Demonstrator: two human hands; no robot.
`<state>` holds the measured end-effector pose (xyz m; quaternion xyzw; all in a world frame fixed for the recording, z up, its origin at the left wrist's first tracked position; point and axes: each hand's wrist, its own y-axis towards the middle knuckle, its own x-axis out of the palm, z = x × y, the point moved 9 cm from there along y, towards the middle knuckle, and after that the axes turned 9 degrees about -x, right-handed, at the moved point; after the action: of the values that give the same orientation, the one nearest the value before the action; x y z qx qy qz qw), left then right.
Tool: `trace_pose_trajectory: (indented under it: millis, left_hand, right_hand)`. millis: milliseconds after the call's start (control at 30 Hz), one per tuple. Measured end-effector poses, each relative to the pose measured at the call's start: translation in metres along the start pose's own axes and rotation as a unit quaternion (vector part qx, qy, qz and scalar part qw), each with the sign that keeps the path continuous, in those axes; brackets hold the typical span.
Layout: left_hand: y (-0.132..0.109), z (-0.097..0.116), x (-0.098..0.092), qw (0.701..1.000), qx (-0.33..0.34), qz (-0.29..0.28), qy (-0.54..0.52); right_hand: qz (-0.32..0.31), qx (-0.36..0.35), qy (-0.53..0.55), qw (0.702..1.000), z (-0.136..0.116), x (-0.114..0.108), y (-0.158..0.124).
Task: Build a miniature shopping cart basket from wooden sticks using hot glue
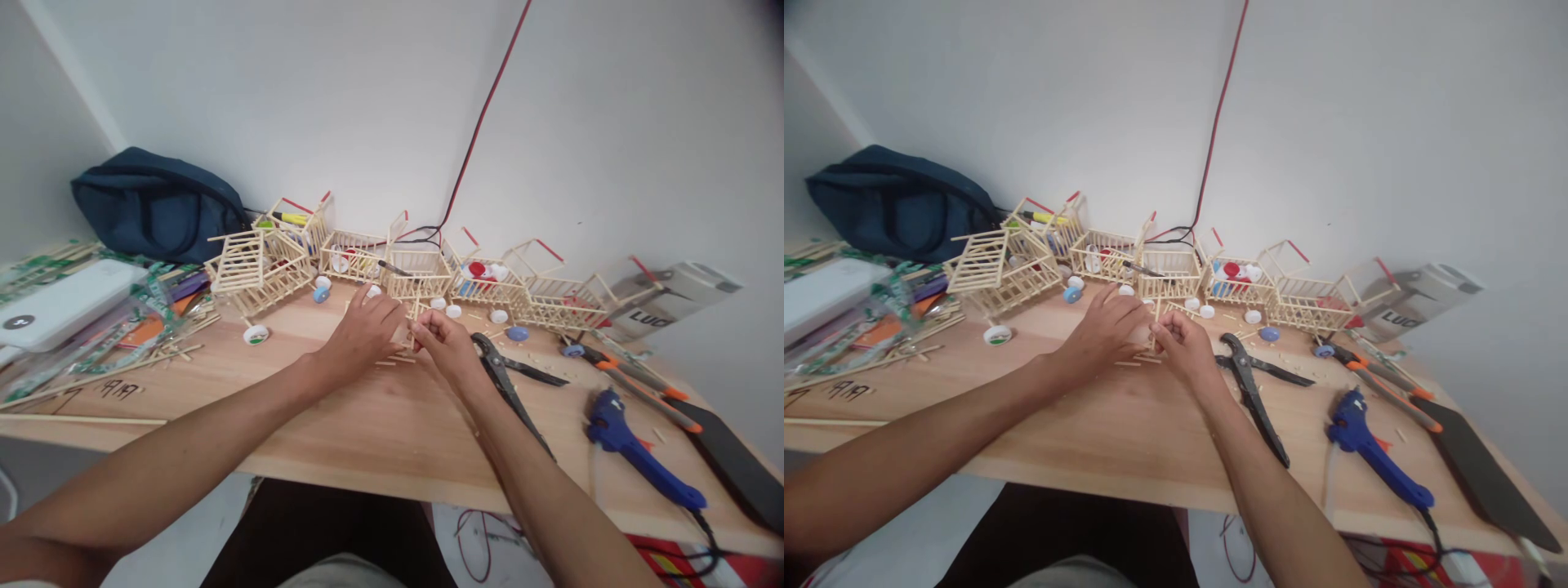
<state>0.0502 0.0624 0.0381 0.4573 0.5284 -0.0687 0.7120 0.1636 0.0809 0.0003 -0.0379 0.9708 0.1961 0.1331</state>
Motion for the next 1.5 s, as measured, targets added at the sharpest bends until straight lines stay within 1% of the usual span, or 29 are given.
trace_pose_trajectory:
  millis: [733, 967, 1267, 1500]
  left_hand:
    - [-0.0007, 0.0035, 0.0023, 1.0, 0.019, 0.0, 0.014]
    - [-0.0007, 0.0043, -0.0004, 1.0, 0.018, 0.005, 0.016]
    - [-0.0008, 0.0034, 0.003, 1.0, 0.015, 0.003, 0.02]
    - [-0.0005, 0.0039, 0.001, 1.0, 0.012, 0.001, 0.019]
  right_hand:
    - [-0.003, -0.003, -0.014, 1.0, -0.0029, 0.0009, 0.0003]
    - [-0.006, 0.001, -0.014, 1.0, -0.0015, 0.0005, -0.0002]
    - [-0.001, 0.006, -0.014, 1.0, -0.0012, 0.0004, -0.0006]
    - [0.0, 0.007, -0.016, 1.0, -0.0022, 0.0015, -0.0003]
